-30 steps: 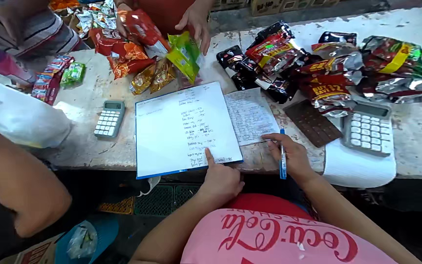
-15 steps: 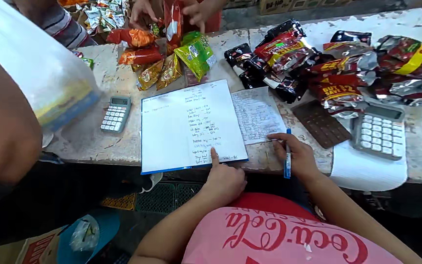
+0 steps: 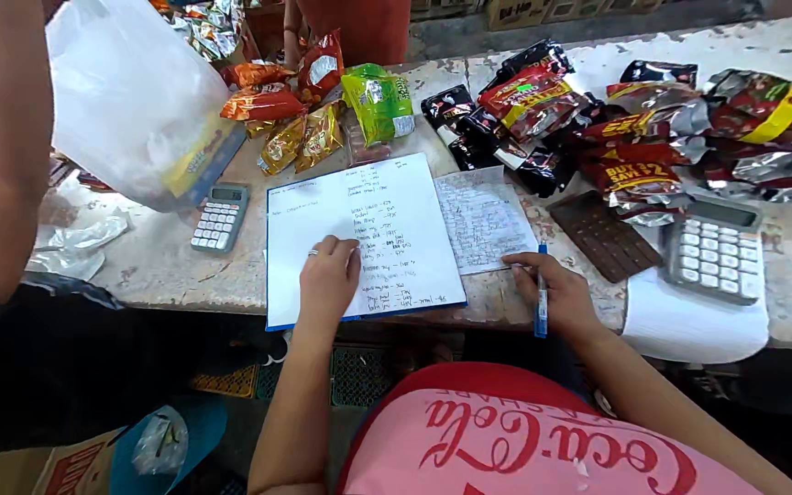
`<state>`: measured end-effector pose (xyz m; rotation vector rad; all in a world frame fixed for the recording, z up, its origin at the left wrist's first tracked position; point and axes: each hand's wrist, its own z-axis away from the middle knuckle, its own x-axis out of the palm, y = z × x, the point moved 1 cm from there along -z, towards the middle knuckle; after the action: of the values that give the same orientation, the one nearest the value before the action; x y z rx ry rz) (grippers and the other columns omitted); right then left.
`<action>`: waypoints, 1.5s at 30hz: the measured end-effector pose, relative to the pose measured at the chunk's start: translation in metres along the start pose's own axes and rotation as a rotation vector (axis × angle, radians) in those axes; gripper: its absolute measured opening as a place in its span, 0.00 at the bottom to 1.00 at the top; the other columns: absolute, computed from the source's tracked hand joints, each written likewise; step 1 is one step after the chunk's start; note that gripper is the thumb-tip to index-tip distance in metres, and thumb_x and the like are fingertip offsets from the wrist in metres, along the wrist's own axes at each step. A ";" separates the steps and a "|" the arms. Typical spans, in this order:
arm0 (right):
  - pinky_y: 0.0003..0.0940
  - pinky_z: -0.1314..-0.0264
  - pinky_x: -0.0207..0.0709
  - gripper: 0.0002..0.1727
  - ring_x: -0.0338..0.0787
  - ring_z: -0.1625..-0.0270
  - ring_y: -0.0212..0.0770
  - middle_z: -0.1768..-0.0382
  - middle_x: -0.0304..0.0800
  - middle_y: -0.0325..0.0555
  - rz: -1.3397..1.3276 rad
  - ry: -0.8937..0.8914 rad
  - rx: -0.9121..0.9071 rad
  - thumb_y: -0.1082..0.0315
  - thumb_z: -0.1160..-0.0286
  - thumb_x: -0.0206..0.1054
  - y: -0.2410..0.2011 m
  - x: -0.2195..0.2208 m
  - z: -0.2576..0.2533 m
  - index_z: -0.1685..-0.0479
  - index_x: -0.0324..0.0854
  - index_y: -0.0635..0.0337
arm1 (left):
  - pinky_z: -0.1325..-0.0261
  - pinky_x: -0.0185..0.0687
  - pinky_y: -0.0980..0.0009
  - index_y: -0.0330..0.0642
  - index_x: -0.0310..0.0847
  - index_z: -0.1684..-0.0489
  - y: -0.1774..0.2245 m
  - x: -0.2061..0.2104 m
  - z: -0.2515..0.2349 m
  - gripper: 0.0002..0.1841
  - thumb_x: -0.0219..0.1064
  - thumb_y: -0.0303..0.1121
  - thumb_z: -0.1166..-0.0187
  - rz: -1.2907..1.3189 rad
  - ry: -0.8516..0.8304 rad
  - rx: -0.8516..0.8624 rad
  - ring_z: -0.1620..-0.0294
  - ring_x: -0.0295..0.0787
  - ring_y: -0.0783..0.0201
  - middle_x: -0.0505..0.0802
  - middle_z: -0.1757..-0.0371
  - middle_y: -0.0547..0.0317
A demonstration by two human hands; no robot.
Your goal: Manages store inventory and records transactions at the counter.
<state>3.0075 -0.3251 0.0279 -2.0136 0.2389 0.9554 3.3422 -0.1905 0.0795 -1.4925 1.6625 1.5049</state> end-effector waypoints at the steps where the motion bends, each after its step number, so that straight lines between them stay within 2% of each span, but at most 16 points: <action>1: 0.37 0.63 0.82 0.18 0.88 0.68 0.42 0.59 0.94 0.55 0.002 0.000 0.001 0.63 0.16 0.56 0.000 0.000 0.000 0.42 0.87 0.63 | 0.53 0.87 0.47 0.39 0.91 0.48 -0.009 0.003 -0.003 0.12 0.64 0.33 0.17 -0.002 0.005 -0.036 0.56 0.91 0.46 0.92 0.55 0.44; 6: 0.33 0.65 0.80 0.17 0.86 0.70 0.39 0.62 0.93 0.55 -0.010 0.017 0.002 0.65 0.17 0.57 -0.001 0.000 0.000 0.42 0.87 0.63 | 0.52 0.85 0.46 0.42 0.89 0.38 -0.022 0.027 -0.003 0.15 0.61 0.33 0.16 0.031 -0.013 -0.142 0.54 0.90 0.46 0.90 0.51 0.44; 13: 0.34 0.64 0.82 0.17 0.88 0.68 0.41 0.60 0.94 0.55 0.004 0.033 -0.025 0.64 0.16 0.57 0.000 0.002 0.000 0.43 0.87 0.63 | 0.53 0.85 0.47 0.42 0.87 0.33 -0.026 0.039 0.000 0.19 0.59 0.34 0.17 -0.017 0.063 -0.107 0.54 0.90 0.46 0.91 0.54 0.44; 20: 0.31 0.64 0.80 0.17 0.86 0.69 0.38 0.60 0.94 0.55 -0.012 0.024 -0.022 0.65 0.17 0.57 0.000 0.001 0.001 0.43 0.87 0.64 | 0.50 0.83 0.44 0.45 0.85 0.30 -0.024 0.037 0.000 0.22 0.57 0.35 0.21 -0.016 -0.002 -0.099 0.48 0.89 0.42 0.90 0.49 0.43; 29: 0.32 0.62 0.82 0.17 0.88 0.67 0.39 0.58 0.94 0.55 -0.006 0.031 -0.042 0.64 0.15 0.56 0.002 0.002 0.001 0.42 0.87 0.63 | 0.51 0.83 0.44 0.46 0.87 0.31 -0.026 0.038 0.001 0.23 0.59 0.35 0.24 0.000 0.020 -0.082 0.49 0.89 0.44 0.91 0.50 0.44; 32: 0.31 0.61 0.82 0.17 0.88 0.67 0.38 0.58 0.94 0.54 -0.016 0.033 -0.039 0.64 0.15 0.56 0.002 0.002 0.001 0.42 0.87 0.63 | 0.58 0.83 0.49 0.47 0.92 0.42 -0.030 0.040 0.005 0.19 0.60 0.35 0.25 0.069 0.061 -0.005 0.57 0.89 0.50 0.91 0.57 0.49; 34: 0.30 0.61 0.82 0.17 0.88 0.67 0.37 0.58 0.94 0.54 -0.023 0.035 -0.036 0.63 0.15 0.57 0.002 0.002 0.001 0.42 0.87 0.63 | 0.59 0.83 0.54 0.50 0.95 0.48 -0.031 0.042 0.008 0.18 0.59 0.36 0.25 0.085 0.072 0.093 0.61 0.88 0.54 0.91 0.62 0.53; 36: 0.30 0.61 0.82 0.17 0.88 0.66 0.37 0.58 0.94 0.54 -0.022 0.027 -0.031 0.63 0.15 0.56 0.002 0.001 0.001 0.42 0.87 0.63 | 0.59 0.81 0.53 0.51 0.95 0.45 -0.024 0.042 0.010 0.18 0.59 0.40 0.23 0.029 0.042 0.136 0.60 0.88 0.53 0.92 0.63 0.54; 38: 0.29 0.61 0.82 0.18 0.88 0.66 0.37 0.58 0.94 0.54 -0.017 0.026 -0.033 0.63 0.15 0.56 0.001 0.001 0.001 0.42 0.87 0.63 | 0.58 0.82 0.51 0.49 0.93 0.40 -0.006 0.041 0.011 0.19 0.60 0.41 0.22 -0.050 -0.013 0.104 0.57 0.90 0.48 0.93 0.62 0.51; 41: 0.30 0.60 0.82 0.17 0.88 0.66 0.38 0.58 0.94 0.55 -0.013 0.028 -0.036 0.64 0.15 0.56 0.001 0.001 0.001 0.42 0.87 0.63 | 0.49 0.85 0.48 0.43 0.87 0.32 0.033 0.036 0.009 0.22 0.58 0.40 0.19 -0.135 -0.178 -0.023 0.49 0.91 0.43 0.94 0.55 0.44; 45: 0.35 0.59 0.84 0.18 0.90 0.65 0.41 0.57 0.94 0.55 0.015 0.021 -0.028 0.64 0.15 0.56 0.001 0.000 0.001 0.42 0.87 0.63 | 0.45 0.84 0.49 0.39 0.79 0.23 0.070 0.039 0.001 0.26 0.54 0.42 0.15 -0.212 -0.314 -0.126 0.44 0.91 0.41 0.94 0.46 0.41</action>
<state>3.0063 -0.3247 0.0264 -2.0511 0.2538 0.9520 3.2666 -0.2178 0.0747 -1.3612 1.2110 1.6500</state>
